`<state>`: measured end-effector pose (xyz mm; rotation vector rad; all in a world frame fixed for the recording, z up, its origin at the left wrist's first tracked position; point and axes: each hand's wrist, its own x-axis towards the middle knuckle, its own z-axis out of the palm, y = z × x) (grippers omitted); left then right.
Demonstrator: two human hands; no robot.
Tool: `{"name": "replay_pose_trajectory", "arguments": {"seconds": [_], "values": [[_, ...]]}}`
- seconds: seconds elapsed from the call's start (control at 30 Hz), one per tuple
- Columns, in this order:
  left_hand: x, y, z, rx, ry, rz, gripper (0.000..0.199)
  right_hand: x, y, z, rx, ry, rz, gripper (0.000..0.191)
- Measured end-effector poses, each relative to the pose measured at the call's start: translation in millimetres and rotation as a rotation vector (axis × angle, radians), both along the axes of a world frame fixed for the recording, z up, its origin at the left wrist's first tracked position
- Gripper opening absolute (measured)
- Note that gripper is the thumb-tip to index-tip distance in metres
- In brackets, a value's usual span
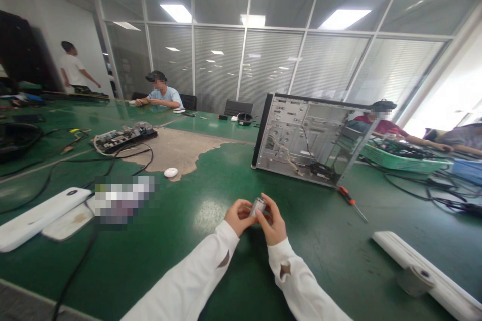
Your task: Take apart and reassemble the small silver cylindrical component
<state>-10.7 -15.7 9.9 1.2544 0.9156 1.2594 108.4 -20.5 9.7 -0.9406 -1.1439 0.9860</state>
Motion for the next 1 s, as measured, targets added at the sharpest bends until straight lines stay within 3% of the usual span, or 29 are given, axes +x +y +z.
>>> {"name": "replay_pose_trajectory", "arguments": {"seconds": [0.23, 0.47, 0.6, 0.83, 1.0], "values": [[0.1, 6.7, -0.9, -0.313, -0.241, -0.170, 0.048, -4.0, 1.0, -1.4, 0.043, 0.140, -0.028, 0.044], [-4.6, 8.3, -0.9, -0.472, -0.380, -0.238, 0.036, -6.8, 2.9, -5.2, -0.054, 0.288, 0.192, 0.053], [-8.1, 11.4, -2.5, -0.558, -0.479, -0.317, 0.038, -8.1, 2.3, -2.9, -0.081, 0.381, 0.283, 0.056], [-5.6, 12.9, -6.0, -0.513, -0.364, -0.350, 0.039, -5.8, 2.2, -5.2, -0.119, 0.396, 0.250, 0.055], [1.1, 14.7, -10.0, -0.385, -0.240, -0.153, 0.038, -4.1, 3.5, -5.7, -0.040, 0.239, 0.056, 0.053]]}}
